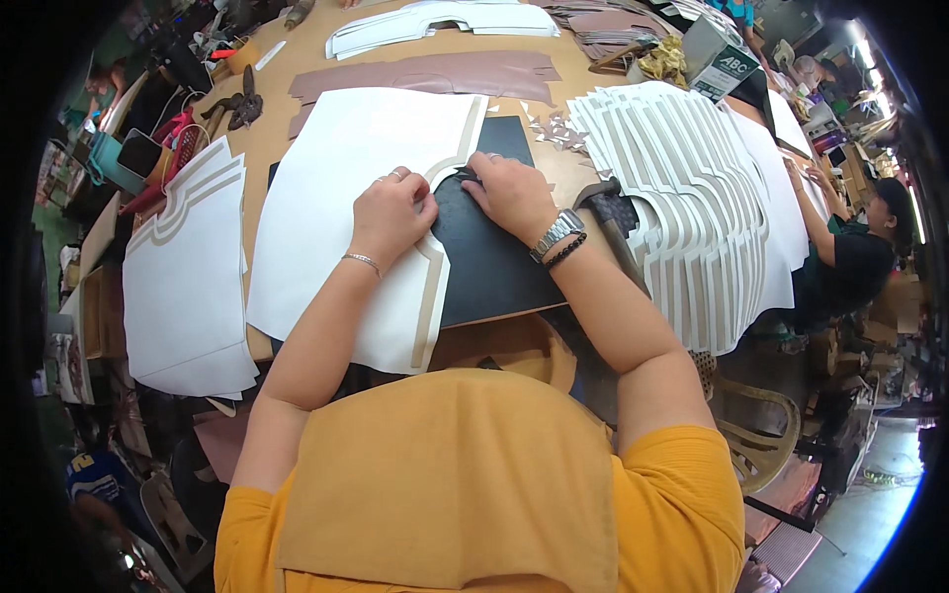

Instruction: The person works on leather bag components at a workbench, using a hammer to tap down edges and seams on white and beige leather pieces, then stacking the components.

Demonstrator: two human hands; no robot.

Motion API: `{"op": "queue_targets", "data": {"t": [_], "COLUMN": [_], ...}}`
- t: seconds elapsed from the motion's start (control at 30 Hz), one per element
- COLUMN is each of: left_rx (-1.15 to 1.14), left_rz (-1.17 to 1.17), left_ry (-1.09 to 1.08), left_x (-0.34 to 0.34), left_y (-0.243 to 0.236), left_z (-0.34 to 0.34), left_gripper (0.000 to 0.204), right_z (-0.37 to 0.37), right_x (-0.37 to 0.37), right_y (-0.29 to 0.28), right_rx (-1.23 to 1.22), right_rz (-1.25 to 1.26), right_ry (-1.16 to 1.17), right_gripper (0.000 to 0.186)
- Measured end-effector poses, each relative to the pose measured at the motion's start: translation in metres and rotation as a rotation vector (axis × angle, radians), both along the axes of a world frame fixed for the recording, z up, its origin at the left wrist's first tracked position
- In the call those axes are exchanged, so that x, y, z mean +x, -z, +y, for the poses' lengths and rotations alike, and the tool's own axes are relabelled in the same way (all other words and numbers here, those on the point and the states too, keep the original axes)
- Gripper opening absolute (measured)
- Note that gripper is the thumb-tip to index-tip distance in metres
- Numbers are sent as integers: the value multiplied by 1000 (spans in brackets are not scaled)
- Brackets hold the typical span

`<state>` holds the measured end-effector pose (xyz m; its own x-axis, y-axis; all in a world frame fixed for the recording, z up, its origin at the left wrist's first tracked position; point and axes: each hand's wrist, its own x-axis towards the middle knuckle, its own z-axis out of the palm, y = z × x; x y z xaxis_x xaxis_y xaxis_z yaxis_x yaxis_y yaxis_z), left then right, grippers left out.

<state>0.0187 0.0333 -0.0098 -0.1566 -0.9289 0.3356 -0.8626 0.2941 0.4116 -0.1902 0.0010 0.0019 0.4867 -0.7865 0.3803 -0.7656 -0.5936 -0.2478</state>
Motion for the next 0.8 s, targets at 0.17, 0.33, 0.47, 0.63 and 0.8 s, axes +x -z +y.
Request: {"op": "queue_targets", "data": {"t": [0.17,0.33,0.47,0.63,0.8], "left_rx": [-65,-53,-56,-47,-45], "left_rz": [4,23,65,82,101], "left_ry": [-23,-30,-19,-30,-26], "left_x": [-1,0,-1,1,1], "left_y": [5,3,3,3,3], "left_z": [-1,0,1,1,0], "left_gripper": [10,10,10,10,10], "right_z": [-7,-11,-12,-6,-10], "right_x": [7,9,4,2,6], "right_y": [-3,2,8,3,6], "right_rx": [-16,-29,-2,-2,-31], "right_rz": [29,8,-40,-59,-53], "right_ry": [-42,-75,-68,-57,-91], "right_gripper": [20,21,21,19,19]}}
